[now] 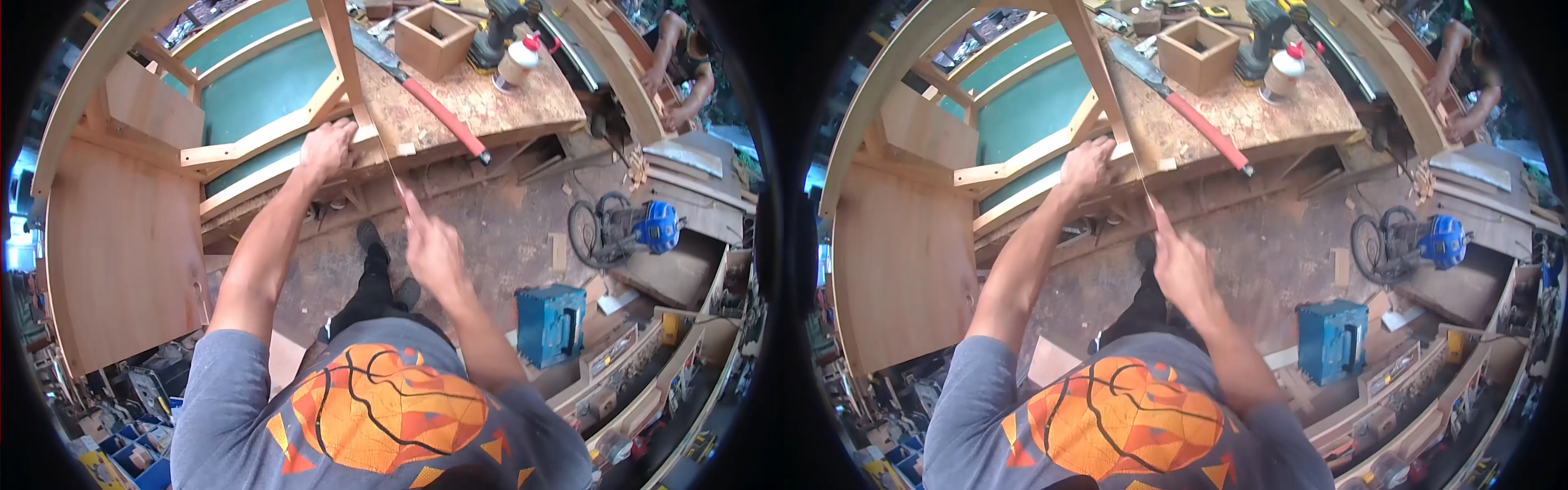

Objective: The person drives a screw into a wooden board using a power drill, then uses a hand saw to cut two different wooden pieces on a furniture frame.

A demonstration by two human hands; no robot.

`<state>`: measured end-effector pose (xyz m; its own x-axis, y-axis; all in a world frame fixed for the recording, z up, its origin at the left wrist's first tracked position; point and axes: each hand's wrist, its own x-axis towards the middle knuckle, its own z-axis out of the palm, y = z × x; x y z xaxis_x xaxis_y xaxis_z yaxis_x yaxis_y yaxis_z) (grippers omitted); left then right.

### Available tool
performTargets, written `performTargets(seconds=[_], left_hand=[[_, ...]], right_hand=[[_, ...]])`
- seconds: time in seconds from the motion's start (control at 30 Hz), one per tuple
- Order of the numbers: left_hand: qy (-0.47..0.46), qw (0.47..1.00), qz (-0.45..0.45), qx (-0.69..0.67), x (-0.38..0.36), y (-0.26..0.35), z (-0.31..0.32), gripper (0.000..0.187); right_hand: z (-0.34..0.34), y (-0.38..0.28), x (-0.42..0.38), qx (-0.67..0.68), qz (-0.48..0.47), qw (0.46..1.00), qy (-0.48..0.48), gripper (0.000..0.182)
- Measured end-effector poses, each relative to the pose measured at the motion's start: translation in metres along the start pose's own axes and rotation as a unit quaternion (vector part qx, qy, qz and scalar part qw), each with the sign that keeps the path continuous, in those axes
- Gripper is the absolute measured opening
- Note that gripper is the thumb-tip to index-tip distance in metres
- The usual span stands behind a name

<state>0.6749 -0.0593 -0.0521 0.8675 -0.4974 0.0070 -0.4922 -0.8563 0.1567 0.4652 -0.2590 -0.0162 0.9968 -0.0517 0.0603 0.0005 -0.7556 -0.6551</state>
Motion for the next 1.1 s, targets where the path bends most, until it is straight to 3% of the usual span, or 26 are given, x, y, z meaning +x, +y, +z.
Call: performTargets(seconds=[0.23,0.3,0.43,0.57,0.6,0.73,0.9,0.97,1.03,1.1], left_hand=[[-0.013,1.0,-0.015,0.009,0.002,-0.003,0.004,0.043],[-0.039,0.999,-0.014,-0.006,0.0,0.002,-0.006,0.042],[-0.011,1.0,-0.015,-0.001,-0.001,-0.003,0.006,0.042],[0.02,1.0,-0.003,0.003,0.0,-0.006,0.012,0.045],[-0.038,0.999,-0.022,0.018,0.003,-0.002,0.001,0.044],[-0.013,1.0,-0.006,0.011,-0.001,-0.001,0.001,0.042],[-0.033,0.999,-0.007,0.015,-0.001,-0.005,0.003,0.042],[0.005,1.0,-0.001,-0.014,0.004,-0.011,0.013,0.042],[-0.021,1.0,0.0,0.002,0.001,-0.007,0.005,0.042],[0.004,1.0,0.011,0.003,-0.001,-0.005,0.006,0.042]], right_hand=[[-0.009,-0.025,0.07,-0.04,0.016,0.997,-0.057,0.048],[-0.024,-0.031,0.04,-0.041,0.045,0.995,-0.077,0.047],[-0.037,-0.026,0.021,-0.012,0.009,0.999,-0.037,0.046],[-0.01,-0.033,0.084,-0.059,0.027,0.995,-0.078,0.046],[-0.015,-0.031,0.087,-0.048,0.021,0.997,-0.063,0.047],[-0.03,-0.024,0.022,-0.025,-0.006,0.998,-0.064,0.053],[0.012,-0.012,0.039,-0.026,-0.018,0.999,0.007,0.052],[0.025,-0.005,0.054,-0.013,0.002,1.0,-0.009,0.05],[0.026,0.011,0.017,-0.007,0.02,1.0,-0.011,0.05],[0.014,0.009,-0.012,0.01,-0.025,0.999,0.023,0.052]])
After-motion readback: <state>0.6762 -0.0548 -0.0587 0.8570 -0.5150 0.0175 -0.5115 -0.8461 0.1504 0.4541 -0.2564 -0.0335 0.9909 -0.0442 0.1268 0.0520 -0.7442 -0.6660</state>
